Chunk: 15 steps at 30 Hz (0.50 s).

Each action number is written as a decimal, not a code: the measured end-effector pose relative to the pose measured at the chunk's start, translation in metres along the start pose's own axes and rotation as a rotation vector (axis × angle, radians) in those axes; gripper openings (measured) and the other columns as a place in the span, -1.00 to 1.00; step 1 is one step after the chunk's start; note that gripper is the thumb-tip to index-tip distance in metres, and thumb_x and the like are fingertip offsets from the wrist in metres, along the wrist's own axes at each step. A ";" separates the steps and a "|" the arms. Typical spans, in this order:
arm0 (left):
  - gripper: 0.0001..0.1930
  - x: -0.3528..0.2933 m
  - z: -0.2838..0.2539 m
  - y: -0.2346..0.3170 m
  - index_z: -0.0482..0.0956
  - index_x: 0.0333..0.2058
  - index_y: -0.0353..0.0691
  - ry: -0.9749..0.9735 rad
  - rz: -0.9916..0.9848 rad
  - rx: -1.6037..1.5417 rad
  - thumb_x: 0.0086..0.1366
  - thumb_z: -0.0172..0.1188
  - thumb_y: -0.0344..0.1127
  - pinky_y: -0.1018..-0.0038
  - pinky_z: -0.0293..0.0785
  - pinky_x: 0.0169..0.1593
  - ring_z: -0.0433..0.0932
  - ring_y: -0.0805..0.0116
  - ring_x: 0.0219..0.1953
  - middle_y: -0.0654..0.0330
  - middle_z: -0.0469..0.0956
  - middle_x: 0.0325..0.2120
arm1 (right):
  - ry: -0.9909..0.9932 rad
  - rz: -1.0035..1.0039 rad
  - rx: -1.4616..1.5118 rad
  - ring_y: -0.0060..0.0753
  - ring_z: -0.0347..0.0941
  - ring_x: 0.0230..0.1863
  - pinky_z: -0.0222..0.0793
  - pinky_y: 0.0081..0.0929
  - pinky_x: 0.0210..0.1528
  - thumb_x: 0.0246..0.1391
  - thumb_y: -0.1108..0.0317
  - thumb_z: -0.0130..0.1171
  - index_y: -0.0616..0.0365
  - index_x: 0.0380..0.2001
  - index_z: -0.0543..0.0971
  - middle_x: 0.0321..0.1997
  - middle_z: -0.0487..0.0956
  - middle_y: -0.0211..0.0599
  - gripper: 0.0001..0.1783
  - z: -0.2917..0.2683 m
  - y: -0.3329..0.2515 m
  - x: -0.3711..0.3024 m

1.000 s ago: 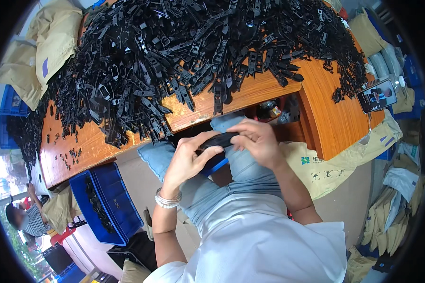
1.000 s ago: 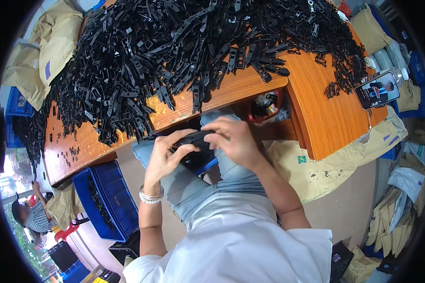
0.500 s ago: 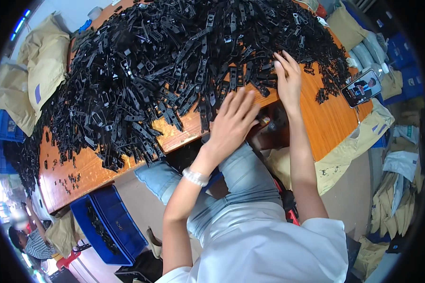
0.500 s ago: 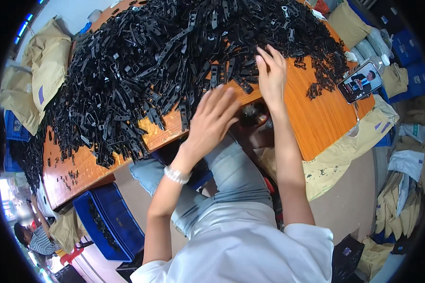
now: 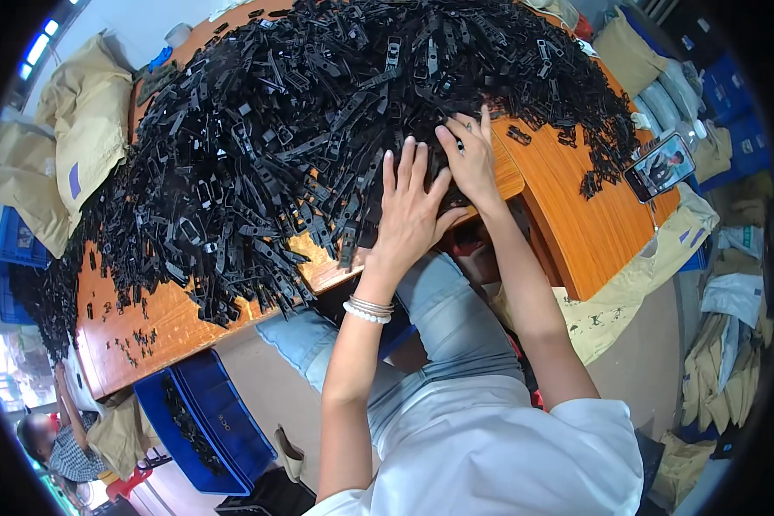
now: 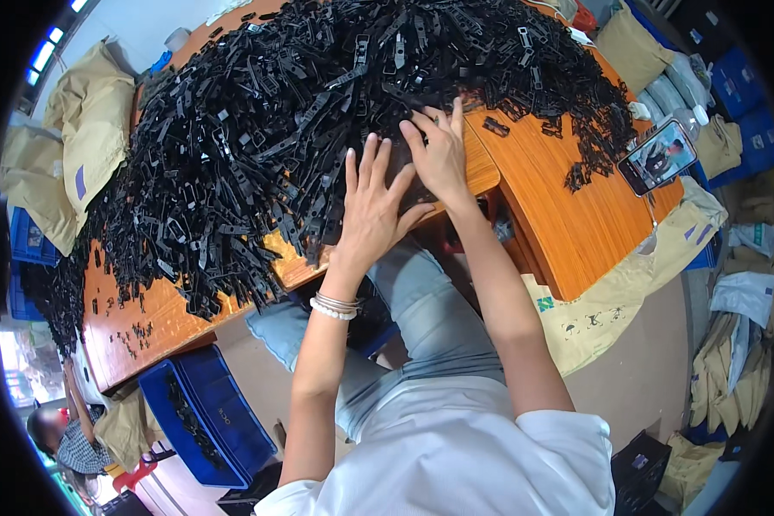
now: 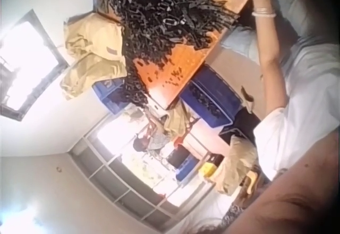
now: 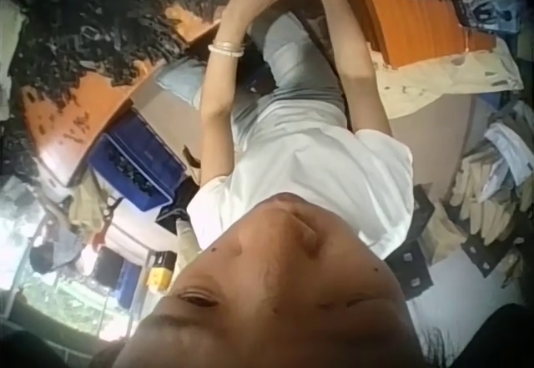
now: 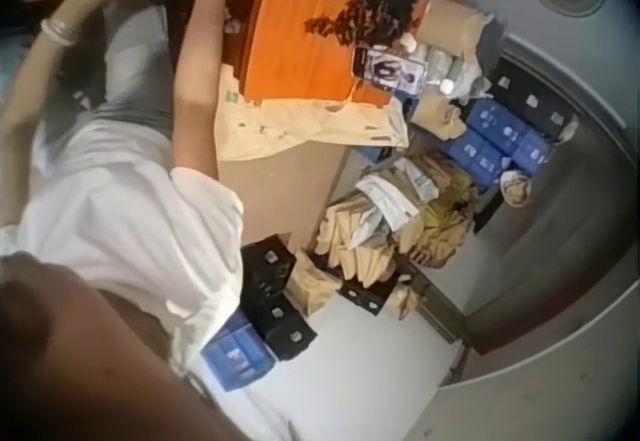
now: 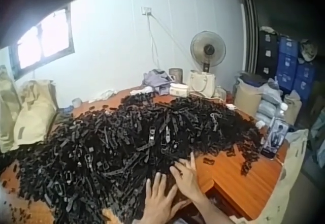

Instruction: Assemble or sort small black plastic components at a manufacturing workstation.

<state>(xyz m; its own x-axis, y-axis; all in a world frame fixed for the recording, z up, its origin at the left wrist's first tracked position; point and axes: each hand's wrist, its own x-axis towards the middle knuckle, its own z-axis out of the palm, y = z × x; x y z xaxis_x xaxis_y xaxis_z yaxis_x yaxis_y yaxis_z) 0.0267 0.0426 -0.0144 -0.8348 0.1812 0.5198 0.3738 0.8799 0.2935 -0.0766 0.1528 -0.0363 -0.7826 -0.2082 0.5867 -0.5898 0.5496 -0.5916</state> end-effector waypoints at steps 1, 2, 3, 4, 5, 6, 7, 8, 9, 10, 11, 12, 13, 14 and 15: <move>-0.46 0.000 0.000 -0.002 0.40 -0.10 -0.17 -0.001 0.005 -0.002 -0.05 0.24 -0.05 0.03 -0.15 0.21 -0.01 -0.05 0.20 -0.12 0.17 0.06 | 0.031 0.004 -0.002 0.06 0.15 0.10 -0.19 -0.14 0.26 0.05 0.19 0.00 0.22 -0.26 0.54 -0.13 0.45 -0.09 -0.67 0.004 0.001 -0.003; -0.45 -0.001 0.000 -0.003 0.39 -0.10 -0.20 0.013 0.011 -0.048 -0.06 0.26 -0.08 0.06 -0.11 0.22 0.01 -0.05 0.20 -0.12 0.17 0.06 | 0.038 -0.004 0.007 0.06 0.14 0.10 -0.15 -0.15 0.24 0.05 0.20 0.00 0.22 -0.26 0.54 -0.14 0.45 -0.09 -0.68 0.005 -0.001 -0.004; -0.44 -0.002 -0.001 -0.004 0.38 -0.10 -0.24 0.027 0.017 -0.094 -0.08 0.28 -0.10 0.09 -0.08 0.22 0.02 -0.05 0.19 -0.13 0.17 0.05 | 0.044 -0.012 0.016 0.05 0.14 0.10 -0.11 -0.16 0.22 0.05 0.22 0.00 0.22 -0.26 0.54 -0.14 0.45 -0.09 -0.69 0.006 -0.003 -0.006; -0.44 -0.003 -0.001 -0.004 0.37 -0.11 -0.28 0.044 0.020 -0.077 -0.08 0.29 -0.14 0.15 0.01 0.20 0.08 -0.06 0.16 -0.13 0.18 0.05 | 0.043 -0.012 0.016 0.05 0.14 0.10 -0.11 -0.16 0.22 0.05 0.22 0.00 0.22 -0.26 0.54 -0.14 0.45 -0.09 -0.69 0.006 -0.005 -0.007; -0.44 -0.004 -0.001 -0.003 0.37 -0.11 -0.28 0.045 0.021 -0.081 -0.08 0.29 -0.14 0.15 0.01 0.20 0.08 -0.06 0.16 -0.13 0.18 0.05 | 0.101 0.032 0.077 -0.01 0.20 0.07 -0.01 -0.22 0.17 0.06 0.25 0.00 0.23 -0.27 0.55 -0.16 0.45 -0.10 -0.71 0.004 -0.006 -0.007; -0.46 -0.005 0.000 -0.003 0.36 -0.11 -0.30 0.039 0.041 -0.081 -0.05 0.26 -0.15 0.17 0.02 0.20 0.09 -0.04 0.16 -0.13 0.19 0.03 | 0.158 0.076 0.139 -0.07 0.25 0.03 0.09 -0.27 0.13 0.07 0.28 -0.01 0.23 -0.29 0.55 -0.17 0.46 -0.12 -0.73 0.002 -0.007 -0.006; -0.48 -0.006 0.001 -0.003 0.36 -0.11 -0.32 0.032 0.060 -0.079 -0.01 0.22 -0.16 0.19 0.03 0.20 0.10 -0.03 0.15 -0.14 0.20 0.02 | 0.156 0.076 0.137 -0.07 0.25 0.03 0.09 -0.27 0.13 0.07 0.28 -0.01 0.23 -0.29 0.55 -0.17 0.46 -0.12 -0.73 -0.001 -0.007 -0.007; -0.48 -0.007 0.000 -0.001 0.36 -0.11 -0.32 0.031 0.054 -0.079 -0.01 0.22 -0.16 0.19 0.03 0.20 0.10 -0.03 0.15 -0.14 0.20 0.02 | 0.226 0.162 0.243 -0.14 0.30 -0.03 0.16 -0.34 0.05 0.07 0.31 -0.02 0.24 -0.31 0.54 -0.18 0.46 -0.14 -0.75 -0.004 -0.005 -0.009; -0.52 -0.008 -0.001 0.001 0.36 -0.11 -0.33 0.028 0.084 -0.064 0.01 0.19 -0.21 0.20 0.06 0.19 0.13 -0.02 0.13 -0.13 0.22 0.01 | 0.294 0.249 0.350 -0.22 0.35 -0.09 0.24 -0.41 -0.02 0.08 0.34 -0.04 0.25 -0.33 0.54 -0.20 0.46 -0.16 -0.77 -0.005 -0.004 -0.011; -0.56 -0.009 -0.001 0.003 0.36 -0.12 -0.34 0.025 0.114 -0.049 0.03 0.15 -0.25 0.22 0.08 0.18 0.16 -0.01 0.12 -0.13 0.24 -0.01 | 0.349 0.254 0.387 -0.33 0.39 -0.17 0.28 -0.48 -0.09 0.08 0.38 -0.06 0.27 -0.35 0.52 -0.23 0.46 -0.21 -0.79 -0.004 -0.002 -0.011; -0.56 -0.012 0.000 0.003 0.36 -0.12 -0.34 0.021 0.100 -0.045 0.03 0.15 -0.25 0.22 0.08 0.18 0.16 -0.01 0.12 -0.13 0.24 -0.01 | 0.348 0.255 0.335 -0.33 0.38 -0.17 0.27 -0.49 -0.09 0.08 0.40 -0.08 0.28 -0.34 0.51 -0.23 0.46 -0.21 -0.79 -0.005 -0.004 -0.011; -0.60 -0.012 0.001 0.003 0.36 -0.13 -0.36 0.018 0.133 0.000 0.05 0.10 -0.30 0.23 0.09 0.18 0.18 -0.01 0.11 -0.13 0.26 -0.02 | 0.342 0.256 0.326 -0.40 0.38 -0.17 0.26 -0.53 -0.09 0.10 0.41 -0.09 0.28 -0.32 0.52 -0.23 0.47 -0.24 -0.79 -0.007 -0.005 -0.011; -0.63 -0.014 0.003 0.003 0.36 -0.14 -0.38 0.014 0.166 0.045 0.06 0.06 -0.35 0.23 0.11 0.17 0.20 0.00 0.10 -0.13 0.28 -0.04 | 0.337 0.256 0.317 -0.47 0.37 -0.17 0.25 -0.58 -0.09 0.11 0.41 -0.09 0.29 -0.30 0.52 -0.22 0.48 -0.28 -0.78 -0.008 -0.006 -0.010; -0.66 -0.012 0.002 0.005 0.36 -0.16 -0.40 0.032 0.175 0.038 0.06 0.00 -0.40 0.24 0.12 0.17 0.21 -0.01 0.10 -0.13 0.29 -0.05 | 0.339 0.287 0.338 -0.48 0.38 -0.18 0.25 -0.58 -0.09 0.11 0.41 -0.09 0.27 -0.30 0.52 -0.22 0.49 -0.29 -0.78 -0.009 -0.006 -0.009; -0.66 -0.014 0.002 0.005 0.36 -0.16 -0.40 0.029 0.167 0.042 0.06 0.00 -0.40 0.24 0.12 0.17 0.21 -0.01 0.10 -0.13 0.29 -0.05 | 0.337 0.275 0.369 -0.48 0.37 -0.17 0.23 -0.59 -0.09 0.12 0.40 -0.09 0.26 -0.28 0.51 -0.21 0.48 -0.29 -0.78 -0.009 -0.004 -0.009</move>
<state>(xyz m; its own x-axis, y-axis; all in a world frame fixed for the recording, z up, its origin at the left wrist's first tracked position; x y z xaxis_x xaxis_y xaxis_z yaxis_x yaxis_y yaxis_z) 0.0395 0.0454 -0.0217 -0.7499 0.3145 0.5820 0.4888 0.8563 0.1671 -0.0651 0.1598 -0.0346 -0.8461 0.2059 0.4916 -0.4510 0.2150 -0.8663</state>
